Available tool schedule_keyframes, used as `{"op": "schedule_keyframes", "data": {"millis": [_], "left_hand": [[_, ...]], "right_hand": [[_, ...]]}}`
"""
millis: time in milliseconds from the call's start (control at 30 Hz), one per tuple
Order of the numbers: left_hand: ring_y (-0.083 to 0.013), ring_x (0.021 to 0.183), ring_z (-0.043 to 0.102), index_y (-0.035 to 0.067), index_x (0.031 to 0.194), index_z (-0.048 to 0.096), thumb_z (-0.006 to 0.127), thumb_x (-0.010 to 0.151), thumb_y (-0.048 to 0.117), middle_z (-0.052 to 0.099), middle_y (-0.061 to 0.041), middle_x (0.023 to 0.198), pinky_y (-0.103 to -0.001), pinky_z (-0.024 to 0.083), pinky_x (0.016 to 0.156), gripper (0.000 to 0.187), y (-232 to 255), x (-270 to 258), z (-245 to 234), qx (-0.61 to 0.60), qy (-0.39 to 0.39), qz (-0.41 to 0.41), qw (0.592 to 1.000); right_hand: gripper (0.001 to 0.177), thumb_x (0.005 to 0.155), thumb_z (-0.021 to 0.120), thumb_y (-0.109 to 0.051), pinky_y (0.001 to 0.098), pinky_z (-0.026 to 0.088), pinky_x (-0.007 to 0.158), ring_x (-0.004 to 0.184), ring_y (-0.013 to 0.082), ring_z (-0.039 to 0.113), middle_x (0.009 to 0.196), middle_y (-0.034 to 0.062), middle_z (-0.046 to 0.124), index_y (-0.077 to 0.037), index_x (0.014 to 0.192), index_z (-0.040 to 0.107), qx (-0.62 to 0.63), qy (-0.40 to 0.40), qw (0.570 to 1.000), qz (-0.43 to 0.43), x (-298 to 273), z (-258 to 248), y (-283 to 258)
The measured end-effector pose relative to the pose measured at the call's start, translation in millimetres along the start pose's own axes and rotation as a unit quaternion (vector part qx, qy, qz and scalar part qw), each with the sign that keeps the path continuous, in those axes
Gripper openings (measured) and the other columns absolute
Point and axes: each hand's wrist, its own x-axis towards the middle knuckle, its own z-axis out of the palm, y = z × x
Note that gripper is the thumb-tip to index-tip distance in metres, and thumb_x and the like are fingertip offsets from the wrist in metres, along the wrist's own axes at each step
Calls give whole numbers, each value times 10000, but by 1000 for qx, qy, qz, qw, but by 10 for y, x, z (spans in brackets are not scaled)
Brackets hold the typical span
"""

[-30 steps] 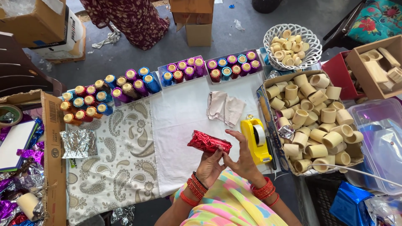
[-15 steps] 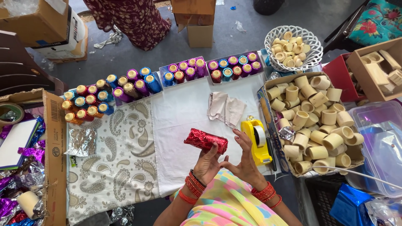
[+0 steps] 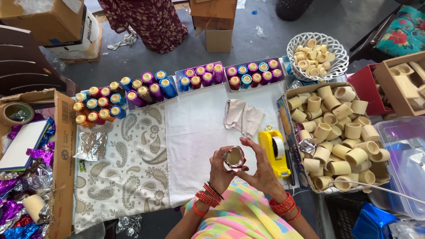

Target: The person wraps several cardboard tubes in blue, silver, and red foil sheets, securing the foil with tape from a dispenser.

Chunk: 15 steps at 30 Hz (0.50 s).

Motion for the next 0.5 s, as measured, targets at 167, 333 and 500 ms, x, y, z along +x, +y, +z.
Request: {"op": "schedule_keyframes", "data": {"millis": [167, 333, 500], "left_hand": [[-223, 1202, 588, 135, 1319, 570, 903, 669, 117, 664, -13, 1277, -424, 364, 1055, 730, -257, -94, 19, 258, 34, 161, 952], [-254, 1251, 574, 122, 1336, 536, 912, 688, 154, 632, -55, 1361, -439, 361, 1068, 750, 37, -65, -34, 249, 21, 202, 947], [-269, 1268, 574, 103, 1367, 518, 919, 703, 165, 636, -74, 1345, -450, 345, 1087, 779, -8, -74, -41, 214, 18, 209, 954]], "right_hand": [[1017, 737, 862, -62, 434, 470, 1131, 1307, 292, 623, 1381, 136, 642, -51, 1570, 278, 108, -21, 993, 45, -87, 36, 145], [996, 775, 847, -15, 426, 484, 1134, 1302, 280, 623, 1367, 151, 642, -57, 1583, 267, 165, -5, 986, 22, -206, 49, 239], [977, 793, 836, 14, 402, 498, 1112, 1292, 262, 616, 1383, 160, 613, -55, 1576, 255, 212, 13, 977, 21, -236, 84, 245]]}}
